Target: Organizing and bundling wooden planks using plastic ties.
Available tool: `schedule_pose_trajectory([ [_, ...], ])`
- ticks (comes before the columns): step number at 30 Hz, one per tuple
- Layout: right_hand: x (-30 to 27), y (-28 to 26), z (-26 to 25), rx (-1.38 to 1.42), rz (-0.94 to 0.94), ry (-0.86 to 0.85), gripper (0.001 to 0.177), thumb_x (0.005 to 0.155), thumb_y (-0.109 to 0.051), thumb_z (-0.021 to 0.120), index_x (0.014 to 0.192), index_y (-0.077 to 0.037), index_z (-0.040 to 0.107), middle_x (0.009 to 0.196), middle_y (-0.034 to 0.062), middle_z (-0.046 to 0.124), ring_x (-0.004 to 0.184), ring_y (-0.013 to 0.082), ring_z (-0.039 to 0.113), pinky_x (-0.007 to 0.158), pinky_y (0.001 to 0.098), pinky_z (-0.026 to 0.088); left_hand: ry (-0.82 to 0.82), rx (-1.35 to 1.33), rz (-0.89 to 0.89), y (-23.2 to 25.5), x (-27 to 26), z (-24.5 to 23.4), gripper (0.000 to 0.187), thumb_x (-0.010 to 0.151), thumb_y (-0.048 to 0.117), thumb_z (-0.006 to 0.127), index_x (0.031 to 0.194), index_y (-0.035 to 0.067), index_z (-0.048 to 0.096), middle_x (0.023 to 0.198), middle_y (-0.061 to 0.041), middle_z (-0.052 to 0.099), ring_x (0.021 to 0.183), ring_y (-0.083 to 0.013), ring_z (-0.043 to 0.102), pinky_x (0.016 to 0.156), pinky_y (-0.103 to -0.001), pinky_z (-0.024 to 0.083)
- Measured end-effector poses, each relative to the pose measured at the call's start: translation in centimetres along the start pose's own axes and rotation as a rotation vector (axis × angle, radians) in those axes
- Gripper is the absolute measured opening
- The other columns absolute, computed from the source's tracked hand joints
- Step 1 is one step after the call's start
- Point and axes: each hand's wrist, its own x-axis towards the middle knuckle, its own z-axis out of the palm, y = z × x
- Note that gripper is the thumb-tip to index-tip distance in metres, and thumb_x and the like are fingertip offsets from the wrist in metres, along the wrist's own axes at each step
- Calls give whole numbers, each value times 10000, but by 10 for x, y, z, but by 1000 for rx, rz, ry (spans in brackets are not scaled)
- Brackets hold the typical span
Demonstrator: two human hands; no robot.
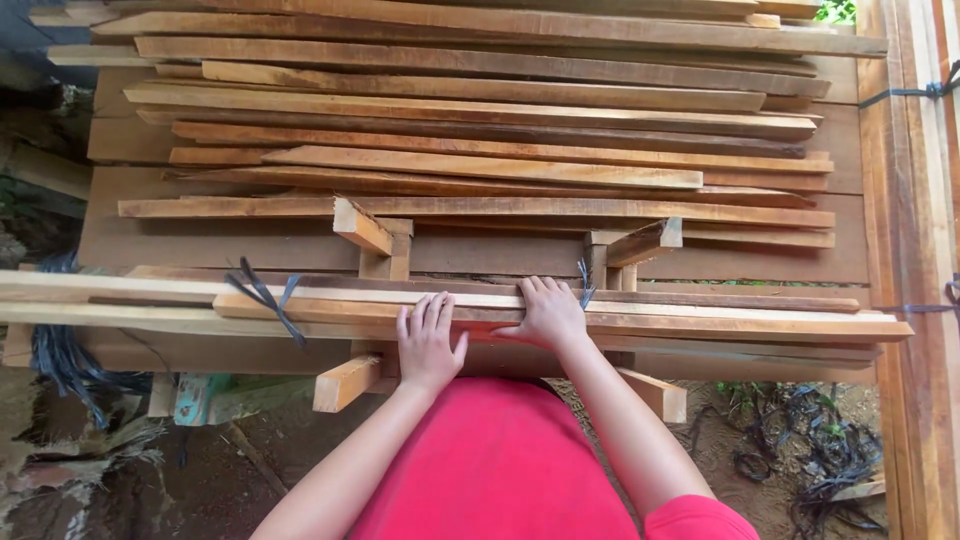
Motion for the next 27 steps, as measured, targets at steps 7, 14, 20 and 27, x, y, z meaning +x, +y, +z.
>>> schedule_pose_trajectory([
  [7, -53, -17, 53, -120, -16, 276, 971, 558, -779, 744, 1314, -200, 553, 1200, 10, 600, 1216, 216, 553, 1038, 381, 409, -548, 137, 80, -7, 22, -5, 1167, 669, 414, 909, 1607, 114, 282, 1644, -84, 328, 1537, -344, 205, 1252, -578, 104],
  [14, -36, -20, 41, -146, 52, 81, 1012, 475, -729, 772, 1330, -237, 547, 1226, -15, 608, 1172, 221, 586, 981, 403, 454, -202, 101, 326, -33, 24, 32, 891, 450, 455, 766, 1290, 228, 574, 1123, 19, 589, 1042, -234, 594, 911, -431, 442],
  [20, -26, -21, 27, -188, -83, -14, 875, 477, -682, 755, 1146, -146, 582, 1131, 46, 659, 1150, 256, 659, 1120, 488, 413, -246, 53, 264, -29, 27, 17, 786, 510, 424, 758, 1244, 193, 599, 1102, -4, 620, 1045, -259, 619, 919, -449, 454],
  [27, -29, -14, 35, -73, -120, 92, 683, 507, -604, 735, 1001, -157, 588, 974, 43, 686, 954, 266, 742, 966, 400, 525, -211, 33, 260, -30, 25, 29, 701, 484, 413, 738, 1140, 196, 621, 997, 9, 604, 987, -245, 618, 880, -444, 464],
])
